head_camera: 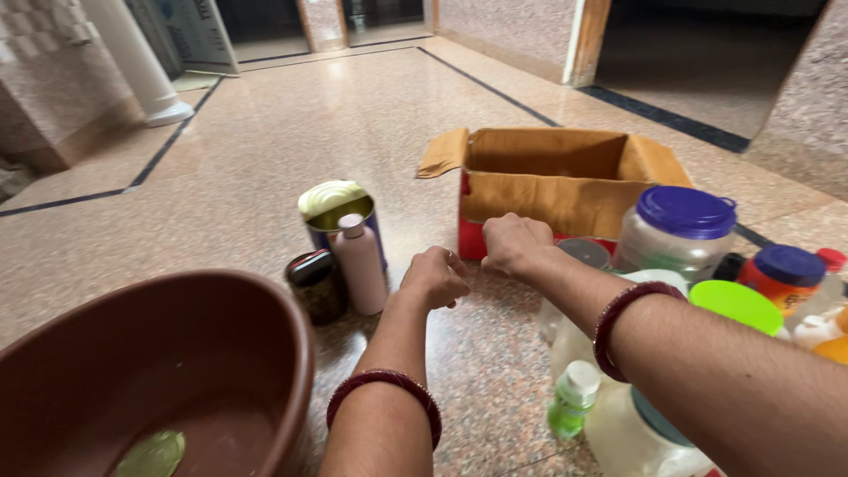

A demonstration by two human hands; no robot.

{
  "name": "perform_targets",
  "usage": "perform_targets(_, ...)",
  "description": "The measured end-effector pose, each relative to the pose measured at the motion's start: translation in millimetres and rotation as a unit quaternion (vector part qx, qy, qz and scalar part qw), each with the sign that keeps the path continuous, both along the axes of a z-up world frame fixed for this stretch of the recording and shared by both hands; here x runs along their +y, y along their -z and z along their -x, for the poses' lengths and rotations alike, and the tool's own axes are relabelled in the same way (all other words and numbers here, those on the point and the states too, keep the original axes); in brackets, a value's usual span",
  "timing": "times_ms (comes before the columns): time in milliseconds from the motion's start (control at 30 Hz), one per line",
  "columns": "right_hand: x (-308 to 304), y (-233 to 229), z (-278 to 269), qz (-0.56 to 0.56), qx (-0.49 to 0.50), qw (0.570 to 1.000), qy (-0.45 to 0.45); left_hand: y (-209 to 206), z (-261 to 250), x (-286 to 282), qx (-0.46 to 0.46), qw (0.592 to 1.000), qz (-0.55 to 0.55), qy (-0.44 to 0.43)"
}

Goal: The person sits on the floor and sorts various plastic and metal containers into a large brown basin. They pick up items from a pile on the floor, unscrew lids, and place the containers into the basin one by one.

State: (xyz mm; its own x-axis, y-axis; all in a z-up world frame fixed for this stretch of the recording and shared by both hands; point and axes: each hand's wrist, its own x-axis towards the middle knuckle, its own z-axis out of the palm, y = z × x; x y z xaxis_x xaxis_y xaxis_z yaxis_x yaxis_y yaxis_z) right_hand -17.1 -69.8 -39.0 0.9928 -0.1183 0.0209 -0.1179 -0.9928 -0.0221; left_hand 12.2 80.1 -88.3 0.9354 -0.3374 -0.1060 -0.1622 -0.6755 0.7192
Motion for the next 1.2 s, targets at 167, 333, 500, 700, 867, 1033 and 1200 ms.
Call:
perform_targets(167,58.8,-10.8,0.6,-0.09,0.003,0.996,-0.009,-9.9,14.4,63.7,-0.049,0.995,0.02,-0.081)
perform_targets(333,131.4,-13.5,0.1,-0.169,0.022,0.984,-0.047,-21.1,16.3,146.9,-0.107,0.983,0.022,-0.147)
perform_targets(500,206.5,5.6,-3.9,-0.221,0.011,0.967,-0.123,-24.2,41.2,226.8,-0.071,0.969,0.026,-0.235)
perform_targets(700,275.3,37.5,-4.0,-0.347,0.103,0.92,-0.149,3.0,54.7,312.1,-0.065,0.947,-0.004,-0.314)
perform_targets(867,331.6,83.1,-14.1,-0.398,0.161,0.893,-0.133,43.3,63.0,385.9,-0.066,0.91,-0.021,-0.41)
perform_targets(1033,378.3,133.8,-26.5,-0.405,0.196,0.882,-0.138,91.1,77.9,431.4,-0.009,0.875,-0.016,-0.484)
perform_targets(1200,418.9,163.1,-34.0,-0.439,0.264,0.856,-0.069,139.3,82.2,463.5,0.042,0.848,-0.024,-0.528)
